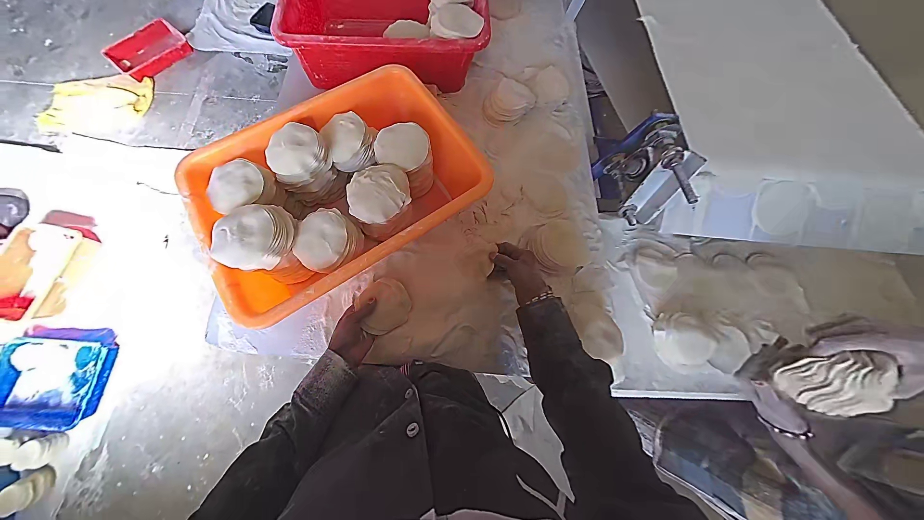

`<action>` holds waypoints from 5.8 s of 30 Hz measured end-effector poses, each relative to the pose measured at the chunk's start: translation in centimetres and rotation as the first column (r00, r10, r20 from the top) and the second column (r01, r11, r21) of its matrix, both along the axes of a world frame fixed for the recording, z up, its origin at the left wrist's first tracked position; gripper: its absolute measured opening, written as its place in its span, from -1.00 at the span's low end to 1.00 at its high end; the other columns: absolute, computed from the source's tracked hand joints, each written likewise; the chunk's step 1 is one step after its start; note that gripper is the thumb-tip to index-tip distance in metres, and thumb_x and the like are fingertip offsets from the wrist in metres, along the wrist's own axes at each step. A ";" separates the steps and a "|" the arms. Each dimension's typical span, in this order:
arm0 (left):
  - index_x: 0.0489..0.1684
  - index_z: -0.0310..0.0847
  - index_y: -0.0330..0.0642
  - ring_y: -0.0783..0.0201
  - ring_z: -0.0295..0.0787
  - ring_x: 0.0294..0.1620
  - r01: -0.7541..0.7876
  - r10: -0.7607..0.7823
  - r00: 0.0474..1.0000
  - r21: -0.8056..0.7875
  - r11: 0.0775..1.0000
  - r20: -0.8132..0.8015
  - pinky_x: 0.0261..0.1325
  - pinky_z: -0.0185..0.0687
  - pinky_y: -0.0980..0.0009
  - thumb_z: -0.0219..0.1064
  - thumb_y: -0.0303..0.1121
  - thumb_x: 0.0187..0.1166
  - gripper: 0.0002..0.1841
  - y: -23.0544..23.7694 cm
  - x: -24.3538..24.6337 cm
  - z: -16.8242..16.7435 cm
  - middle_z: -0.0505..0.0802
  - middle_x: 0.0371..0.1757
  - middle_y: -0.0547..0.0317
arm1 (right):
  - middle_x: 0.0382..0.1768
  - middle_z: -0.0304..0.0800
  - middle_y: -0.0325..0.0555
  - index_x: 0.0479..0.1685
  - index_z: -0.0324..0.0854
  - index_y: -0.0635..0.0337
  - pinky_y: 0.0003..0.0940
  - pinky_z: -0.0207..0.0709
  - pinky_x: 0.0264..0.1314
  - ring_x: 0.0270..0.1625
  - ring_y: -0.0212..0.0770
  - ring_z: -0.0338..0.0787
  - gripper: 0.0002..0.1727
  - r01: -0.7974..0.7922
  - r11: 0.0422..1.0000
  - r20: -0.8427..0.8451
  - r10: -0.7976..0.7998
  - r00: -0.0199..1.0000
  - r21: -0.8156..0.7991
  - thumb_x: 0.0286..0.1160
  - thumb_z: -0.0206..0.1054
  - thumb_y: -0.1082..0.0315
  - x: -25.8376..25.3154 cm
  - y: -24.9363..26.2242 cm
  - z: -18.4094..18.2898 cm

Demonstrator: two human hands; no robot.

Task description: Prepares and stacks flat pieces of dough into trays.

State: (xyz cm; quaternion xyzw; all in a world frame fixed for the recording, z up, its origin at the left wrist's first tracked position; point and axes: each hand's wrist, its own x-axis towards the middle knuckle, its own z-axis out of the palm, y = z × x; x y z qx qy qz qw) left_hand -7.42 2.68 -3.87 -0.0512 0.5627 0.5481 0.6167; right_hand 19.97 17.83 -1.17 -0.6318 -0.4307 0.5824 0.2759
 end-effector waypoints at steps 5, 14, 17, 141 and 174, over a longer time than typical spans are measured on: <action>0.56 0.24 -0.24 0.09 0.78 0.13 0.006 -0.006 1.000 -0.001 1.000 0.012 0.12 0.76 0.11 0.09 -0.43 0.79 -0.60 0.0 0.2 -0.5 0.73 0.20 -0.12 | -0.27 0.79 -0.06 0.13 0.70 0.31 -0.32 0.65 -0.18 -0.36 -0.32 0.73 -0.77 -0.326 0.906 0.264 0.256 0.930 0.271 0.72 0.20 0.42 -4.6 -1.8 3.5; 0.53 0.31 -0.22 0.16 0.78 0.16 0.016 -0.038 0.990 0.155 0.988 0.137 0.24 0.72 0.15 -0.21 -0.06 0.90 -0.51 -0.3 -0.2 -1.0 0.78 0.17 -0.04 | 0.37 0.73 0.17 0.54 0.56 0.25 0.00 0.52 0.47 0.42 0.15 0.70 -0.51 -0.839 0.486 0.573 0.626 0.529 0.243 0.76 0.07 0.24 -13.0 -9.4 1.9; 0.46 0.28 -0.31 0.19 0.81 0.02 0.029 -0.039 0.997 0.136 0.990 0.072 0.13 0.77 0.20 0.13 -0.49 0.75 -0.64 -0.3 -0.1 -1.5 0.79 0.06 -0.04 | 0.62 0.53 0.13 0.57 0.52 0.26 0.12 0.37 0.60 0.67 0.17 0.48 -0.45 -0.897 0.359 0.671 0.602 0.433 0.257 0.74 0.12 0.13 -12.5 -10.0 -0.5; -0.53 0.60 -0.22 0.53 0.56 -0.60 0.024 0.218 0.855 0.455 0.890 -0.471 -0.38 0.55 0.59 -0.30 -0.34 0.84 -0.44 6.0 5.0 -2.6 0.64 -0.67 0.37 | 0.10 0.84 0.21 0.29 0.71 0.30 0.18 0.55 0.32 0.18 0.23 0.79 -0.50 -0.675 0.679 0.548 0.461 0.698 0.290 0.39 0.49 0.22 -10.3 -8.7 0.2; 0.51 0.30 -0.27 0.14 0.87 -0.05 0.371 -0.229 0.897 0.361 0.856 -0.379 -0.08 0.86 0.25 0.23 -0.57 0.59 -0.52 2.7 -3.2 11.9 0.78 0.13 -0.09 | -0.07 0.86 -0.16 0.39 0.49 0.28 -0.47 0.73 0.08 -0.04 -0.39 0.86 -0.58 -0.560 0.769 -0.183 0.625 0.759 0.308 0.54 0.19 0.43 -12.1 -1.1 10.4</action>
